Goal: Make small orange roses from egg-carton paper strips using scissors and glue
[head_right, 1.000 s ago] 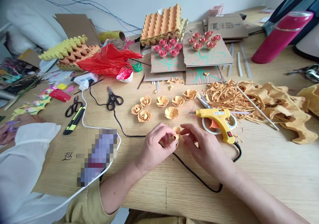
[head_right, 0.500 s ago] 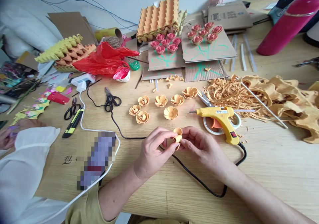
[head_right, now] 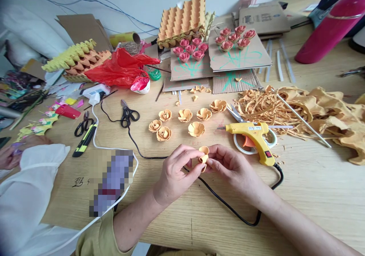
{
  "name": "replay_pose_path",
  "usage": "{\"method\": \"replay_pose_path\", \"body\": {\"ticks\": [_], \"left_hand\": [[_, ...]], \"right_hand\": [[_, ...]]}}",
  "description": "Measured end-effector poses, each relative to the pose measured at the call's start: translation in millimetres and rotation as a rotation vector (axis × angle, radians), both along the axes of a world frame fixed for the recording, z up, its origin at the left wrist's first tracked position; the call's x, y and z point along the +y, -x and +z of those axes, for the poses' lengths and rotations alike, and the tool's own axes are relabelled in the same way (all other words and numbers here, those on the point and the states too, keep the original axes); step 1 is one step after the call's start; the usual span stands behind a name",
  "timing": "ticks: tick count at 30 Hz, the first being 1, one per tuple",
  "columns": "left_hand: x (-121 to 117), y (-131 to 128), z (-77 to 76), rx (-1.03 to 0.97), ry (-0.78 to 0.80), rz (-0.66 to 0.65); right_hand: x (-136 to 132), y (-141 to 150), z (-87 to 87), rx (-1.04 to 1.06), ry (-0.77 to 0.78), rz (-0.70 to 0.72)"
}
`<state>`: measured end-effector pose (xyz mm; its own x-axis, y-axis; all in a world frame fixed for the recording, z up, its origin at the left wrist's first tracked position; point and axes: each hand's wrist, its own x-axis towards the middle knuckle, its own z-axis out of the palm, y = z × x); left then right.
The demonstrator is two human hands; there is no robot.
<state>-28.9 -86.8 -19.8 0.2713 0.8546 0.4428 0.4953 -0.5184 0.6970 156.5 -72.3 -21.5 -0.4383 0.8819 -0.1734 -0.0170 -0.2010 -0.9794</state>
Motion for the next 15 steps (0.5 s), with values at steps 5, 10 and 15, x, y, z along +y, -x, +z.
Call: {"method": "replay_pose_path", "body": {"ticks": [5, 10, 15], "left_hand": [[0.0, -0.3, 0.8, -0.031, -0.023, 0.013], [-0.8, -0.1, 0.6, 0.001, -0.012, 0.007], [-1.0, 0.8, -0.7, 0.069, -0.053, -0.006]], "right_hand": [[-0.2, -0.7, -1.9, -0.017, 0.017, 0.024], [-2.3, -1.7, -6.8, -0.046, -0.013, 0.020], [-2.2, 0.4, -5.8, -0.023, -0.035, 0.011]]}}
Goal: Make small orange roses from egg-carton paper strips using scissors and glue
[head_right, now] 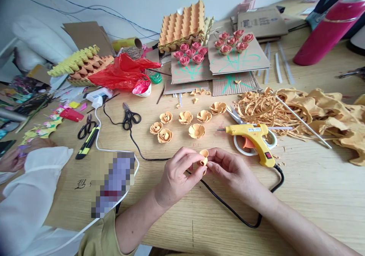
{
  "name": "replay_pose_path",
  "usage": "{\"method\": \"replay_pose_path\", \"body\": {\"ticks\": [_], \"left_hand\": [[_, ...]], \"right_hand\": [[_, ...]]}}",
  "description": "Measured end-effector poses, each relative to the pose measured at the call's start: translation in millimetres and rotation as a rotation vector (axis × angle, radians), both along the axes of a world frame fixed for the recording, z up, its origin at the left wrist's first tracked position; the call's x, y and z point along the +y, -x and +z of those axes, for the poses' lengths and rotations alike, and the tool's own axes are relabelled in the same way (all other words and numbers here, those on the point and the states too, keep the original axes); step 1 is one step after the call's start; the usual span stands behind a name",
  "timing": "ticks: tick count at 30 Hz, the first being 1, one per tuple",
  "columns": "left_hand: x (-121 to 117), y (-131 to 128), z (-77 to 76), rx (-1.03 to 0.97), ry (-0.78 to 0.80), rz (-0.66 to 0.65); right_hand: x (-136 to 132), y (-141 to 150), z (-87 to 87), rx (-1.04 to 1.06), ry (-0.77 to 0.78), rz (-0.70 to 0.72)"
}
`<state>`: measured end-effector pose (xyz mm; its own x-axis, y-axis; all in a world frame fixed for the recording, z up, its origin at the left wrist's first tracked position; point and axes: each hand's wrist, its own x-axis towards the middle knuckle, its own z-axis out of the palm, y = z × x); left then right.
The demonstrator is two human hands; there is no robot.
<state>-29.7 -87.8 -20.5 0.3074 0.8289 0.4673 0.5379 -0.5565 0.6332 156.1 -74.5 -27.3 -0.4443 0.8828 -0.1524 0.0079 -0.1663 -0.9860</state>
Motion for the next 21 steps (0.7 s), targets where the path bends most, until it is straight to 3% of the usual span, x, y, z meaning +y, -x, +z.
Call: {"method": "replay_pose_path", "body": {"ticks": [21], "left_hand": [[0.9, -0.2, -3.9, -0.021, 0.018, 0.026]], "right_hand": [[-0.2, 0.8, -1.6, 0.005, 0.024, 0.012]]}}
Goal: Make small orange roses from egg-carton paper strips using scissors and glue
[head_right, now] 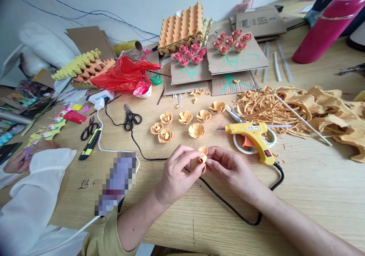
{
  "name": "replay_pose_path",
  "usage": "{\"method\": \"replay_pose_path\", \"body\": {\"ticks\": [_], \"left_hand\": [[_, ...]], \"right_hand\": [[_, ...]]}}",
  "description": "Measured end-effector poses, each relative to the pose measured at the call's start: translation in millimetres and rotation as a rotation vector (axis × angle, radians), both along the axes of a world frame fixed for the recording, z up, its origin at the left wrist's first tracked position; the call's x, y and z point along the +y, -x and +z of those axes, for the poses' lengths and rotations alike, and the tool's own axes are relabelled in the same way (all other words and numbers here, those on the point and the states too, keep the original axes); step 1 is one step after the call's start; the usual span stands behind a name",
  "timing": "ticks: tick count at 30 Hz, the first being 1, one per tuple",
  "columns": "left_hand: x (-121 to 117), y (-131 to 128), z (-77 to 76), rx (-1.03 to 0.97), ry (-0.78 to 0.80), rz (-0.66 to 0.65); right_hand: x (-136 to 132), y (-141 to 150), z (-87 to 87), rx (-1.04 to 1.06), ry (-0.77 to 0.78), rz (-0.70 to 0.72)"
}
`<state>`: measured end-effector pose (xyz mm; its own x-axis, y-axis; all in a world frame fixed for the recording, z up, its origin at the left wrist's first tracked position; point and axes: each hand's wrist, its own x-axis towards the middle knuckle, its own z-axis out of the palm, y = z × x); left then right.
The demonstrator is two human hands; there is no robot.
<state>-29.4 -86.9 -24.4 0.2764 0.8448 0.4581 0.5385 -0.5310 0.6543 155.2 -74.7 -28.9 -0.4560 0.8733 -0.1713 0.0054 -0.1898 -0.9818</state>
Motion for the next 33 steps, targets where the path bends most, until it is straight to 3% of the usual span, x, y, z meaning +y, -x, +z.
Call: {"method": "replay_pose_path", "body": {"ticks": [6, 15, 22, 28, 33], "left_hand": [[0.4, 0.0, -1.0, -0.032, -0.031, -0.028], [-0.4, 3.6, 10.9, -0.093, -0.090, -0.013], [1.8, 6.7, 9.6, -0.234, -0.058, 0.010], [2.3, 8.6, 12.3, -0.492, -0.026, 0.008], [8.1, 12.6, 13.7, -0.549, 0.007, 0.065]], "right_hand": [[1.5, 1.4, 4.1, 0.046, 0.019, -0.001], [1.7, 0.9, 5.7, 0.059, 0.073, 0.006], [2.6, -0.1, 3.7, 0.052, 0.073, 0.000], [1.5, -1.3, 2.4, 0.029, 0.050, 0.009], [1.0, -1.0, 2.1, 0.044, 0.055, 0.016]]}}
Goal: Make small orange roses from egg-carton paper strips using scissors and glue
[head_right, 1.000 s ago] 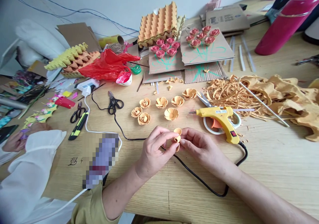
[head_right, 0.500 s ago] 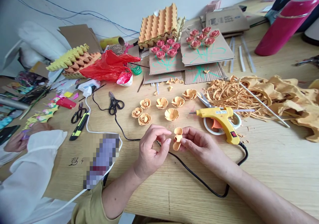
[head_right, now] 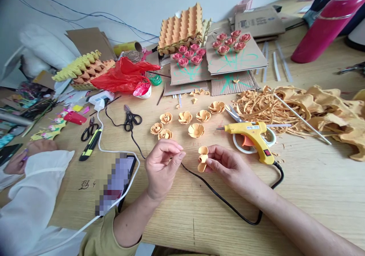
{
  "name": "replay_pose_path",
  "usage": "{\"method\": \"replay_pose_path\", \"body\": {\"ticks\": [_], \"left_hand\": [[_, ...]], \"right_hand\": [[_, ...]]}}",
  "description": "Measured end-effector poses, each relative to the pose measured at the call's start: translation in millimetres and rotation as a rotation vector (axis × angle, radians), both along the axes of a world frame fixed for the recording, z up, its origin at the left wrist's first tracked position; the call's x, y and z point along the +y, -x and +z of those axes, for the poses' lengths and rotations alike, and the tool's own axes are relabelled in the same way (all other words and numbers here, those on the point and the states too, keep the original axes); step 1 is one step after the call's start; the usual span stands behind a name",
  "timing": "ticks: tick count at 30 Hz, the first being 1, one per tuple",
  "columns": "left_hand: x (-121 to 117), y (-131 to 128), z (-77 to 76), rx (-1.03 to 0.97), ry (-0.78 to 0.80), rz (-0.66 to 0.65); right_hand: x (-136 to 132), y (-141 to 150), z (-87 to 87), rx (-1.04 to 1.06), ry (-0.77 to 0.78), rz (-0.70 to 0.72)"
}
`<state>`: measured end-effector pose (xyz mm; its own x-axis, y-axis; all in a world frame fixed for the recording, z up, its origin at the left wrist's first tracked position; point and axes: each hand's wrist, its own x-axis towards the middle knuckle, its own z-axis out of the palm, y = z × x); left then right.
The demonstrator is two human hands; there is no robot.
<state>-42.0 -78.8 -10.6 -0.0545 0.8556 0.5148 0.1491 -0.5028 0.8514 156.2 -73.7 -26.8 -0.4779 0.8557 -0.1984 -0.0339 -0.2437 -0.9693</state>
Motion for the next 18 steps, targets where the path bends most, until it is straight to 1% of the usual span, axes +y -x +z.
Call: {"method": "replay_pose_path", "body": {"ticks": [8, 15, 18], "left_hand": [[7.0, 3.8, -2.2, -0.044, 0.088, 0.032], [12.0, 6.5, -6.0, -0.178, 0.266, 0.149], [15.5, 10.5, -7.3, -0.237, 0.305, 0.194]], "right_hand": [[-1.2, -1.8, -1.6, 0.028, 0.013, 0.029], [-0.1, -2.0, -0.4, 0.057, 0.045, 0.012], [0.7, -1.7, 0.6, 0.046, 0.050, -0.003]]}}
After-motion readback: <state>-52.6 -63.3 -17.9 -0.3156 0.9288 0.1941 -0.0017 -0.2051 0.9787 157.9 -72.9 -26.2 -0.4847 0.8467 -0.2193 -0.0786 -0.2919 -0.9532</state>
